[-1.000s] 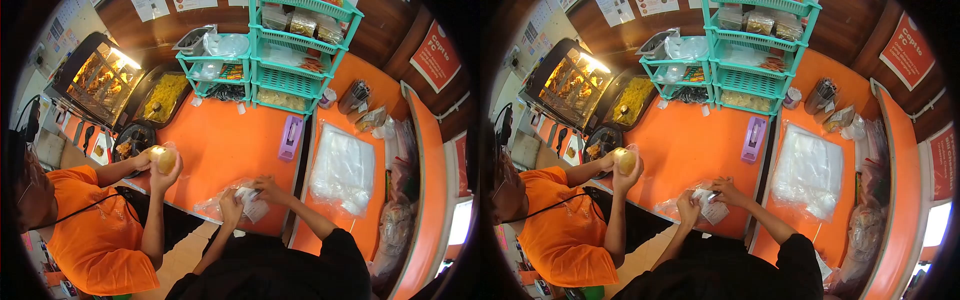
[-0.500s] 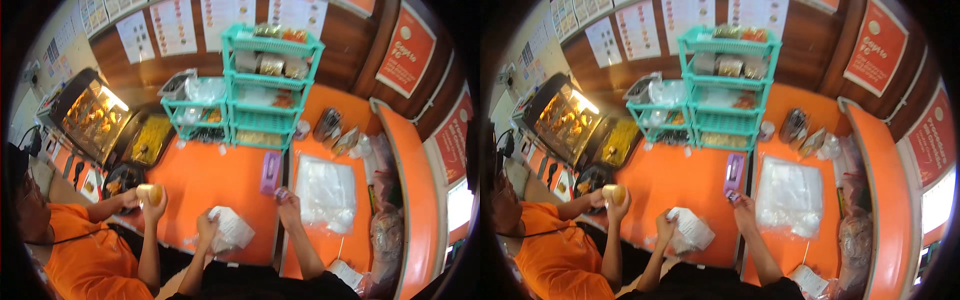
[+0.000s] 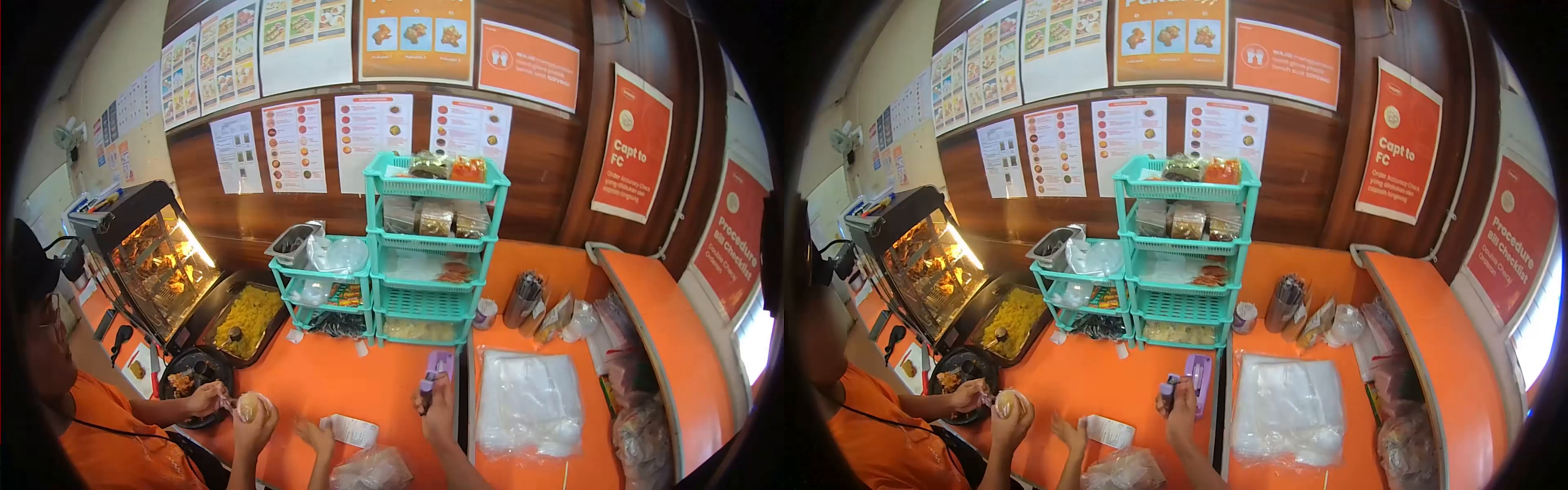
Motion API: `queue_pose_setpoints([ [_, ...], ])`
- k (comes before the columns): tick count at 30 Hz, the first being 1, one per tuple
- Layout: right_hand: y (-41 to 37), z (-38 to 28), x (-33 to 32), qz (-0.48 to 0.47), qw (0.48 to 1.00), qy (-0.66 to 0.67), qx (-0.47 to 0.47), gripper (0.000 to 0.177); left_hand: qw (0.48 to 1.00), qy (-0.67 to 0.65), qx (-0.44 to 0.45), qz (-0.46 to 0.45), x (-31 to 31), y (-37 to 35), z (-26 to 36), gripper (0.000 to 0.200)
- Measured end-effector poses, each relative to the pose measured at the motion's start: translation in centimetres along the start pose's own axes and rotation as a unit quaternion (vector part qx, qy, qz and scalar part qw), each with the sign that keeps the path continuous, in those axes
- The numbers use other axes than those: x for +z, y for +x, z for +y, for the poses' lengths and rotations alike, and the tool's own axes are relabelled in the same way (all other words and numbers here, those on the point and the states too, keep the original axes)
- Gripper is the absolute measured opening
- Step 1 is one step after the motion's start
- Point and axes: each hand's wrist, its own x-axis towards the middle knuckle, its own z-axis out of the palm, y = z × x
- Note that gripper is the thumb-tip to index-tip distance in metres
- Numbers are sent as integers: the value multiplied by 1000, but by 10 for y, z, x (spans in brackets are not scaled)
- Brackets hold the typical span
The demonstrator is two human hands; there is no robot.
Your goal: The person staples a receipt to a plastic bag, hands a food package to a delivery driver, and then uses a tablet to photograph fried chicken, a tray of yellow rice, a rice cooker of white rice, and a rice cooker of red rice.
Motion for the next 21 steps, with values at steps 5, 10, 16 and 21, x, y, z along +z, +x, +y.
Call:
queue_pose_setpoints([
  [5,-69,2,8,-39,978,-204,-25,25,602,728,329,16,-164,111,24,24],
  [10,-146,-37,29,93,894,-391,-201,16,148,929,318,-114,-254,95,54,28],
  [16,-235,-47,15,324,862,-292,-259,13,324,928,180,21,-299,42,44,24],
  [21,-325,-68,19,465,810,78,-348,16,572,798,70,175,-349,-39,47,44],
])
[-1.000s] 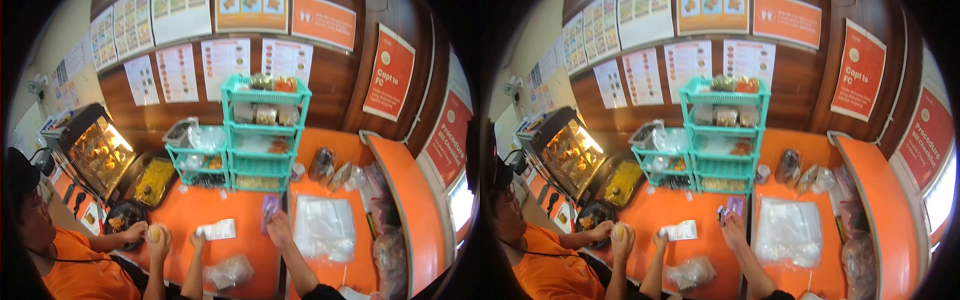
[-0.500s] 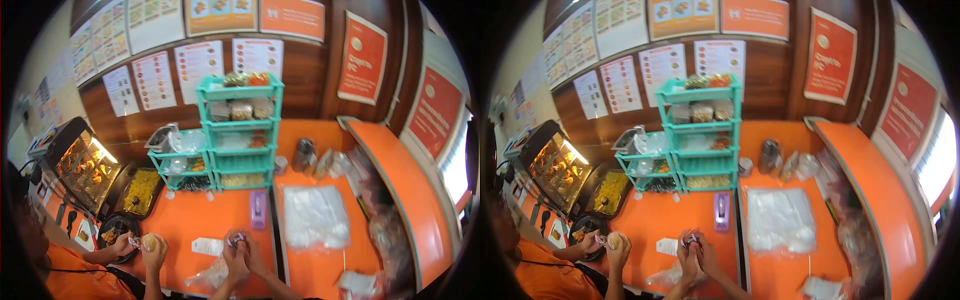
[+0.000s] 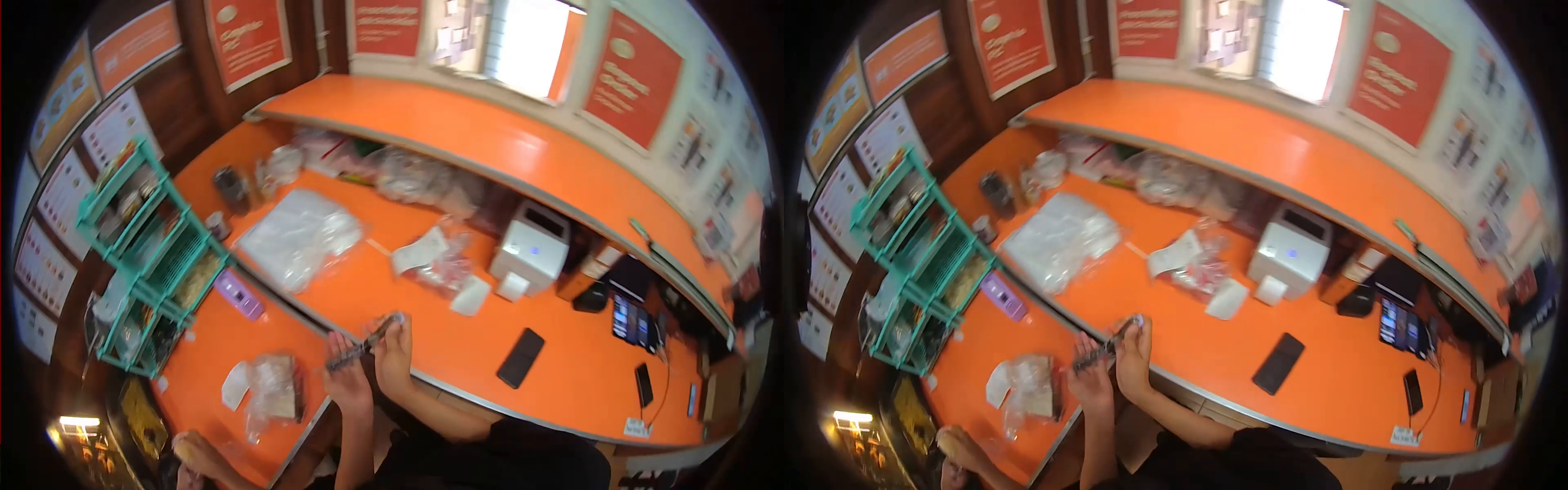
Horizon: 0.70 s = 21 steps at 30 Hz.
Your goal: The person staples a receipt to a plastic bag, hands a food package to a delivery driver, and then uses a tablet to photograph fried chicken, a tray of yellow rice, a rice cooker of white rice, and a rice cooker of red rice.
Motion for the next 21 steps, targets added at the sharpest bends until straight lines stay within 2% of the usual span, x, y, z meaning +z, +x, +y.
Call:
queue_pose_setpoints([
  [1,-8,-16,-5,37,999,9,-1,17,997,-17,-40,-57,0,-18,-16,50],
  [2,-15,-32,-15,49,998,7,-30,17,995,-22,-69,-69,2,-34,-31,50],
  [4,-26,-65,-40,53,992,-3,-112,20,981,-44,-187,-25,14,-61,-66,47],
  [5,-28,-82,-62,70,986,1,-149,20,986,45,-155,42,32,-71,-81,38],
  [6,-31,-100,-91,-2,973,-108,-206,24,981,53,-188,22,37,-74,-93,38],
  [7,-35,-120,-115,-69,941,-220,-249,29,972,27,-210,-98,38,-74,-99,33],
  [8,-40,-145,-130,-50,936,-224,-268,29,951,-8,-227,-209,42,-78,-110,29],
  [9,-45,-171,-147,-82,897,-299,-315,33,965,98,-218,-105,74,-92,-120,27],
  [10,-48,-200,-151,-116,850,-374,-352,37,962,95,-233,-109,88,-104,-131,27],
  [11,-55,-224,-150,-16,824,-465,-323,35,929,140,-287,-188,97,-114,-142,27],
  [12,-56,-248,-145,-10,821,-470,-325,35,886,183,-334,-263,106,-125,-154,27],
  [13,-52,-269,-140,6,806,-492,-331,33,844,267,-367,-286,117,-142,-168,27],
  [14,-47,-284,-142,20,791,-511,-335,33,843,266,-370,-285,120,-159,-185,27],
  [15,-41,-294,-148,31,827,-471,-306,31,800,320,-396,-319,122,-176,-201,27],
  [16,-37,-307,-159,32,828,-470,-305,31,751,373,-418,-350,125,-190,-217,28],
  [17,-32,-319,-171,40,906,-356,-223,30,751,375,-416,-349,130,-200,-234,28],
  [18,-28,-332,-182,46,962,-233,-134,30,744,364,-432,-357,135,-209,-251,29],
  [19,-25,-351,-195,19,964,-245,-96,30,737,351,-447,-365,142,-217,-269,30],
  [21,-21,-384,-211,33,964,-251,-78,32,728,344,-478,-351,156,-230,-297,30],
])
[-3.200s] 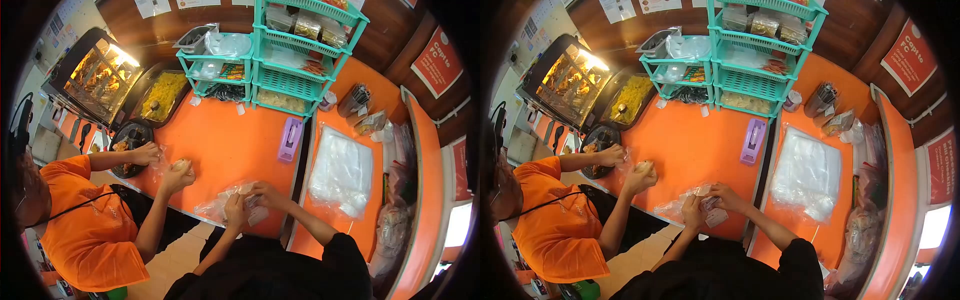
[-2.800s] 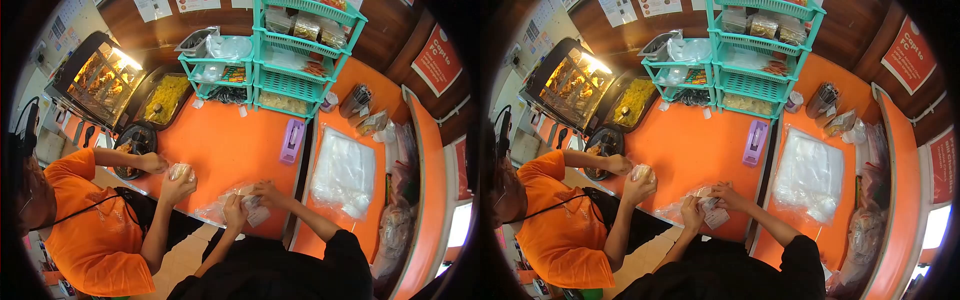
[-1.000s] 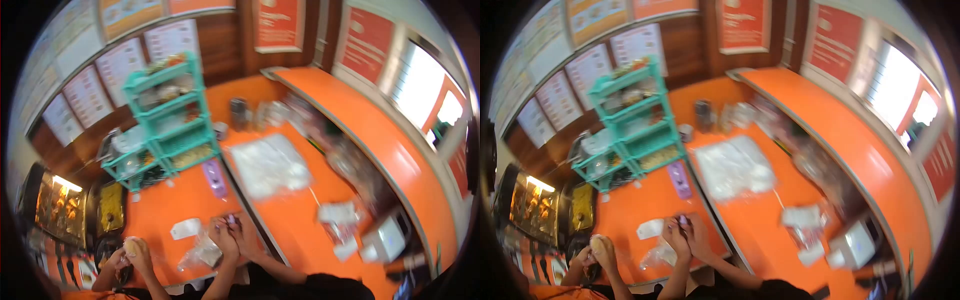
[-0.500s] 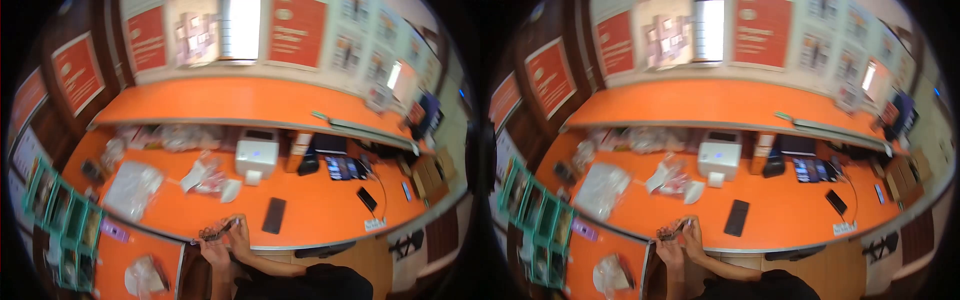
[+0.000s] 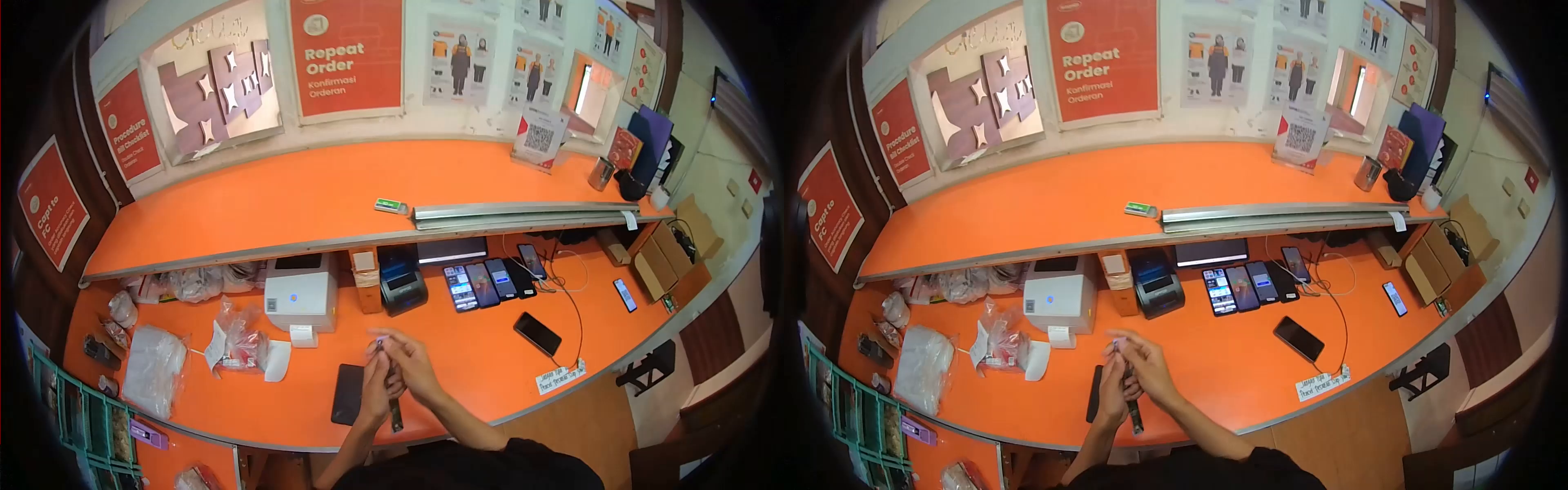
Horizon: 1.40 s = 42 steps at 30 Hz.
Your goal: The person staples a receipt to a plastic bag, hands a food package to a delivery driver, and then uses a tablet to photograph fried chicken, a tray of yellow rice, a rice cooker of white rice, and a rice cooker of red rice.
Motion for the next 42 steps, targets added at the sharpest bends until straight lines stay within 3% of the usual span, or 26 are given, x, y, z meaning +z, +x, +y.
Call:
queue_pose_setpoints([
  [3,14,-18,-36,0,1000,-10,3,38,999,-7,-27,-32,24,32,-9,32],
  [5,20,-29,-52,-34,997,2,-66,43,998,28,-8,-58,39,46,-9,33],
  [9,31,-35,-76,-88,989,-11,-116,51,998,42,-1,-55,56,66,-10,33],
  [20,44,-31,-87,-68,987,104,-102,85,994,72,-15,-84,51,80,-20,29],
  [25,46,-27,-81,-71,985,137,-78,88,994,71,-1,-87,51,78,-12,21],
  [27,47,-25,-76,-78,979,183,-37,87,987,149,33,-54,50,76,-10,14],
  [31,48,-18,-68,-87,981,171,-13,86,994,93,19,-56,38,76,-5,10],
  [34,52,-13,-60,-65,994,90,6,88,998,54,28,-20,24,80,1,10],
  [37,72,-14,-66,-84,991,77,-73,84,997,-46,-28,-56,10,83,15,6],
  [39,108,-40,-78,-28,976,-21,-215,67,986,-142,-34,-83,0,87,18,5],
  [40,124,-60,-81,36,946,-195,-256,51,986,-139,-44,-84,-6,87,20,7],
  [41,141,-80,-81,98,881,-362,-287,37,985,-142,-47,-86,-12,89,19,7],
  [42,164,-91,-84,99,827,-455,-314,25,976,-181,-64,-102,-18,90,17,8],
])
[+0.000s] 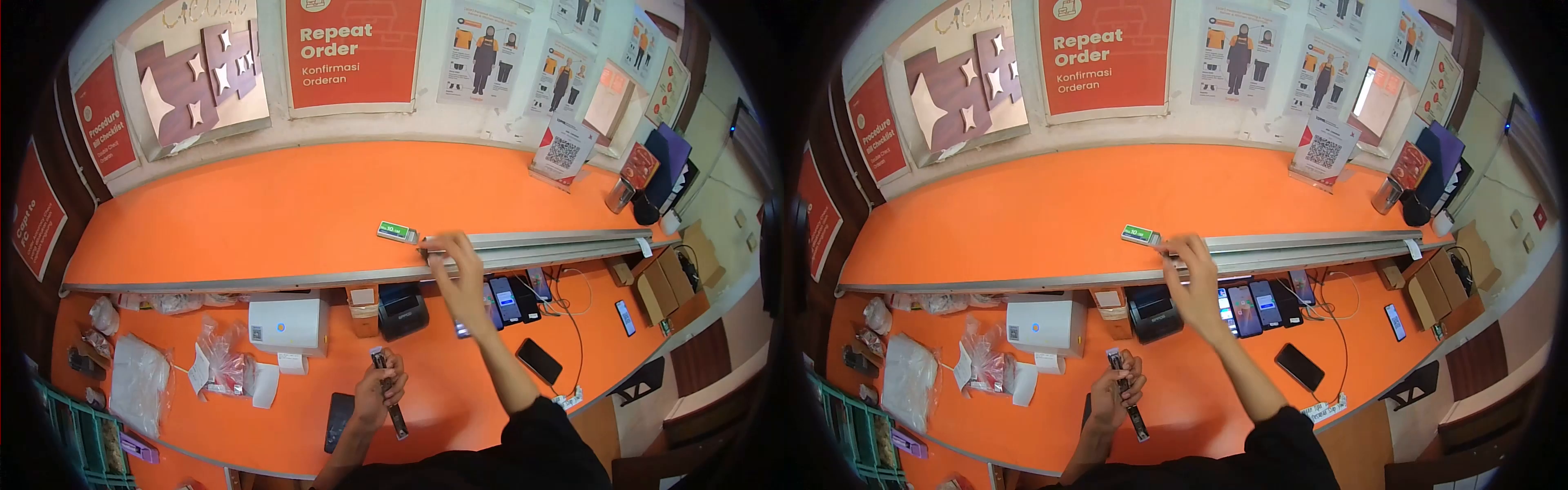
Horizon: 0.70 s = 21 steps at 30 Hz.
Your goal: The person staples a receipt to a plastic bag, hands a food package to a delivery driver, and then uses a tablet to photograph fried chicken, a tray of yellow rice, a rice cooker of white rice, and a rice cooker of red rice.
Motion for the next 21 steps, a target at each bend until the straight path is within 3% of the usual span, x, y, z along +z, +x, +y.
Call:
queue_pose_setpoints([
  [1,18,11,4,-11,994,-98,-49,15,999,-40,-16,-15,-5,-1,0,8],
  [4,46,36,26,-45,973,-222,-39,8,993,-103,-48,-14,-13,-4,1,9],
  [8,54,42,34,-45,968,-246,-12,6,996,-81,-24,4,-19,-2,14,11],
  [12,59,48,25,-96,978,-184,21,7,993,91,51,-58,-2,18,71,16],
  [14,61,48,24,-113,981,-158,14,8,983,134,43,-117,20,40,106,25],
  [18,65,45,21,-142,974,-174,-1,8,981,116,-50,-145,36,114,139,52],
  [21,70,36,20,-151,960,-234,-11,6,977,148,-99,-114,26,159,133,49],
])
